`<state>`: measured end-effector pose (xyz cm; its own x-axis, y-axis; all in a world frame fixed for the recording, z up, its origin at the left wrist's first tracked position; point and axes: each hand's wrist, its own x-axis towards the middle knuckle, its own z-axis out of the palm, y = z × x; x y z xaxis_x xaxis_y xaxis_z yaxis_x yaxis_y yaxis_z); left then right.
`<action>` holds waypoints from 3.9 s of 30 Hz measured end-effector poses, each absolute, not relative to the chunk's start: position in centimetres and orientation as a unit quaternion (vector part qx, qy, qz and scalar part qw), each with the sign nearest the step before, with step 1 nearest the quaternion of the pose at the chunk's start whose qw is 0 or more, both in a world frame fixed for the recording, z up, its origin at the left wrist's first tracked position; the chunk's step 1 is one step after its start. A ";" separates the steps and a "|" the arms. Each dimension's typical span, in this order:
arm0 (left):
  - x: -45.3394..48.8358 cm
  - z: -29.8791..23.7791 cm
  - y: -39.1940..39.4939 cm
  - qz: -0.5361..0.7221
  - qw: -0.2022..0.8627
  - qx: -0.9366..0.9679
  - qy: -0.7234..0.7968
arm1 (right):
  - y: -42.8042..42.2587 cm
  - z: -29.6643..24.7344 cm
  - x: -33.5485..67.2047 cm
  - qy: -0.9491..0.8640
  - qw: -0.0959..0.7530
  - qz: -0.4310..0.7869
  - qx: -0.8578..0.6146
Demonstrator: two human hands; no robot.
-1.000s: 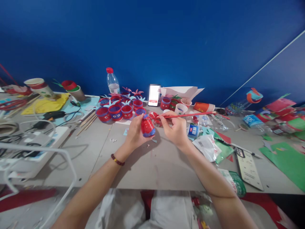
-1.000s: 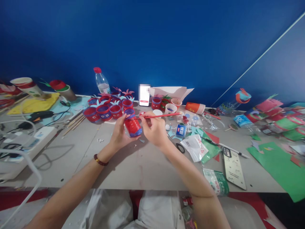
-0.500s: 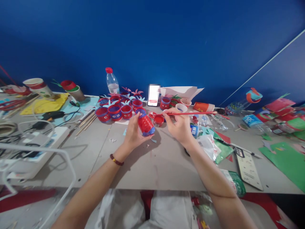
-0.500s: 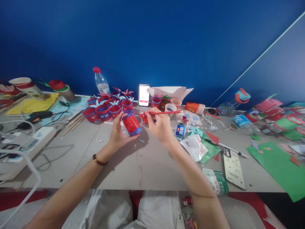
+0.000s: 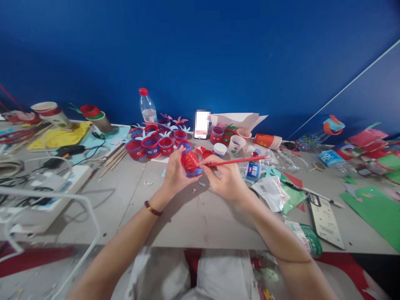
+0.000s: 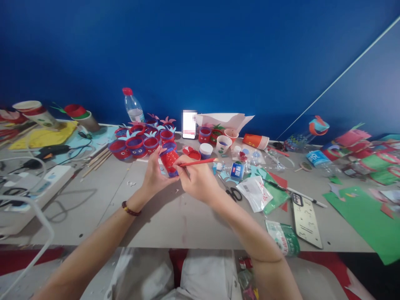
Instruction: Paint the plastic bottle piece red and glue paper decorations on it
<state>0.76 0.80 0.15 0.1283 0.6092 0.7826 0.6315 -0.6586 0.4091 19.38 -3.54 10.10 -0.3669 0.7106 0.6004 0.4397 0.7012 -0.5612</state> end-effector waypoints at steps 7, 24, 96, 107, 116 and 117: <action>0.7 0.3 0.7 -0.509 0.006 -0.757 -0.410 | -3.3 9.9 19.2 -0.788 0.466 0.180 -0.359; 0.6 0.3 0.9 -0.513 0.000 -0.757 -0.406 | -1.5 10.4 20.8 -0.775 0.474 0.044 -0.415; 0.8 1.1 0.5 -0.526 -0.017 -0.742 -0.417 | -0.2 10.6 22.1 -0.766 0.463 0.065 -0.441; 0.8 0.8 0.6 -0.504 -0.016 -0.759 -0.411 | -2.7 10.0 19.9 -0.748 0.499 0.241 -0.364; 0.8 0.7 0.6 -0.503 -0.008 -0.767 -0.398 | -1.9 10.4 20.0 -0.753 0.498 0.180 -0.391; 0.8 0.7 0.7 -0.502 -0.008 -0.766 -0.400 | -1.8 10.6 20.2 -0.751 0.498 0.164 -0.402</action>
<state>0.82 0.65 0.70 0.1751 0.6217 0.7634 0.6051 -0.6796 0.4146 20.21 -1.77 10.64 -0.1814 0.7665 0.6160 0.4393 0.6236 -0.6466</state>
